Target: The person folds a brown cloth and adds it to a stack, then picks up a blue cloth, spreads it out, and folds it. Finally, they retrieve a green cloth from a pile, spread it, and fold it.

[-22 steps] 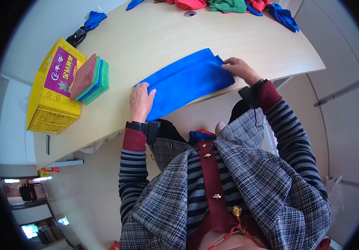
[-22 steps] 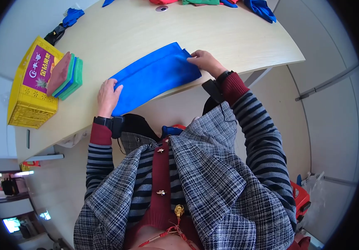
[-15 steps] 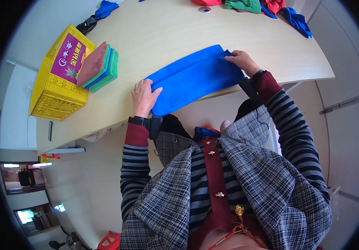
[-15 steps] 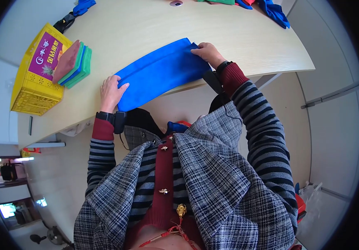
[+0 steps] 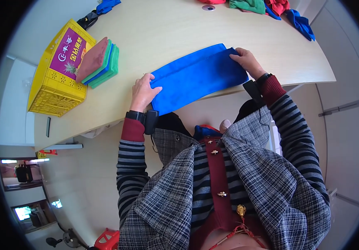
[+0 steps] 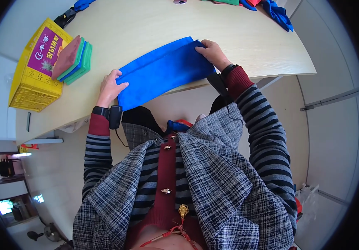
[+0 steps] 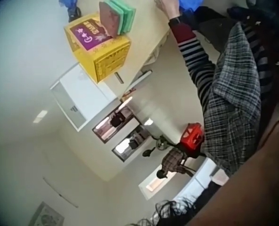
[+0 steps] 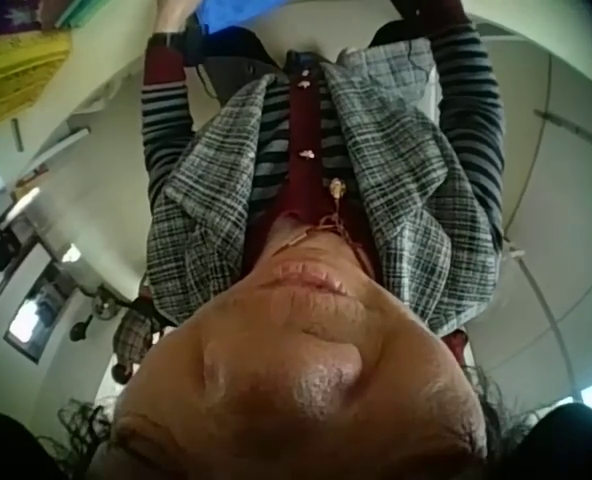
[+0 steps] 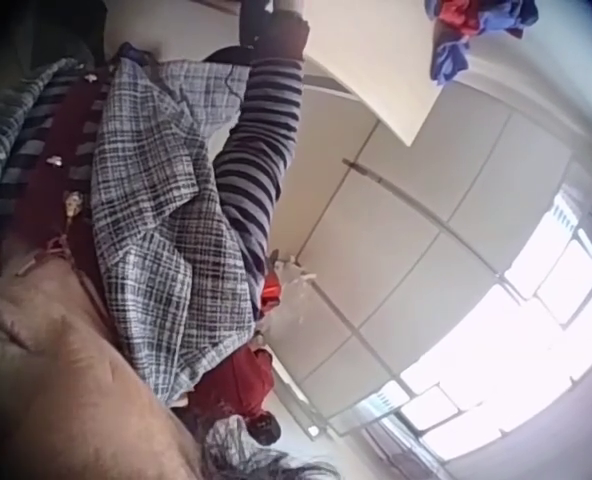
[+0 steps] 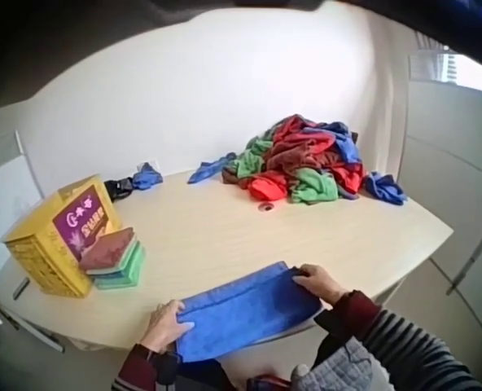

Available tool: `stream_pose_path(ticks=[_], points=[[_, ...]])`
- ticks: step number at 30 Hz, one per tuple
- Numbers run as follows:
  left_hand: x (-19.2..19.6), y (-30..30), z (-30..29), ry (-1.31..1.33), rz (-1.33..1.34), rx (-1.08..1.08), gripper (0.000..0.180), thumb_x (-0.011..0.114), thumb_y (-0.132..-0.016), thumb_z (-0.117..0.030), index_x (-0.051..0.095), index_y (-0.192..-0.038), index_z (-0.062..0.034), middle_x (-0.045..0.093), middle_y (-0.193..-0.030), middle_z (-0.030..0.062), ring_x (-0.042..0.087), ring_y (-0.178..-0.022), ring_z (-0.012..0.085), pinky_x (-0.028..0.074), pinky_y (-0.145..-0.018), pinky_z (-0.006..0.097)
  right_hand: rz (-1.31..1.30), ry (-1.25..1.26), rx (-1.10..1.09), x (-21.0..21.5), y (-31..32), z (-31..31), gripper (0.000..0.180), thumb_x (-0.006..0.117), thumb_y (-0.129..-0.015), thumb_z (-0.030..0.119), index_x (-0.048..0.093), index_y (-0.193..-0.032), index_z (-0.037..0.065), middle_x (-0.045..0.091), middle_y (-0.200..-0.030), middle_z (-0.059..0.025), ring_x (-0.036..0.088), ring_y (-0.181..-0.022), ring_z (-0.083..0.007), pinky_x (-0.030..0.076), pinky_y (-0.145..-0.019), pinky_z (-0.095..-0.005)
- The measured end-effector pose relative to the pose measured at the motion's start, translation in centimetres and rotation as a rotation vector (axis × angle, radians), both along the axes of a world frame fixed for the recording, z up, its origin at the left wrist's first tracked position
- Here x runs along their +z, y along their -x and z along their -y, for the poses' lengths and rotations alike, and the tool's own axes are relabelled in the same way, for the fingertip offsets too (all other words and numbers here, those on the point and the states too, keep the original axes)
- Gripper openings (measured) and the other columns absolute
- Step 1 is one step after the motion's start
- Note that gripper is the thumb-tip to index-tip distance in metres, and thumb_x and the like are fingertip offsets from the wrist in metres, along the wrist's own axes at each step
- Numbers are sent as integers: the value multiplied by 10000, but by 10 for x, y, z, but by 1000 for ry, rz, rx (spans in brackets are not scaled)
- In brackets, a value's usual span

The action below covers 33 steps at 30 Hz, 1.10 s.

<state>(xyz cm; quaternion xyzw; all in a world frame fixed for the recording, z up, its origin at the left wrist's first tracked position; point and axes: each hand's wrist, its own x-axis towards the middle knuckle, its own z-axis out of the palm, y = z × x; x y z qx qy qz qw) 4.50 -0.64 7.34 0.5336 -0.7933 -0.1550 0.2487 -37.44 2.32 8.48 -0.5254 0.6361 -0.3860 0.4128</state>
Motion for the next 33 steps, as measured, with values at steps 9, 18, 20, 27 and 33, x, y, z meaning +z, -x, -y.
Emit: stream_pose_path(ticks=[9, 18, 20, 27, 33], points=[[-9, -17, 11, -312, -286, -80, 257, 776, -789, -143, 642, -962, -9, 653, -864, 83, 615, -782, 187, 498, -723, 326, 65, 77, -19, 3, -4, -6, 361, 625, -977, 232, 633, -1239, -15, 703, -1074, -120, 655, -985, -178, 517, -920, -306], [-3, -27, 13, -368, -516, -21, 202, 723, -874, -66, 603, -1021, 4, 624, -897, 5, 578, -821, 95, 482, -748, 262, -75, 48, -15, 0, -7, 28, 417, 626, -969, 280, 626, -1252, -27, 699, -1066, -128, 652, -970, -181, 511, -910, -301], [-31, -34, 15, -257, -496, -6, 252, 719, -878, -61, 585, -1079, 11, 633, -907, 15, 590, -832, 101, 489, -761, 264, -103, 29, 2, 2, -12, 32, 446, 628, -960, 306, 627, -1251, -33, 705, -1068, -159, 663, -978, -210, 519, -916, -326], [-22, -23, -30, -362, -598, 222, 550, 695, -903, -39, 430, -1382, 22, 670, -1059, 98, 632, -952, 148, 505, -859, 276, -125, -57, -72, 8, -11, -8, 457, 666, -936, 359, 655, -1176, -29, 691, -978, -102, 626, -916, -168, 508, -837, -306], [-19, 26, -89, -162, -807, 219, 610, 619, -951, -8, 331, -1488, 4, 614, -1260, 167, 593, -1120, 175, 475, -977, 309, -242, 49, -157, -13, -21, -34, 406, 645, -939, 324, 664, -1138, -30, 719, -933, -173, 683, -869, -263, 531, -801, -359]])
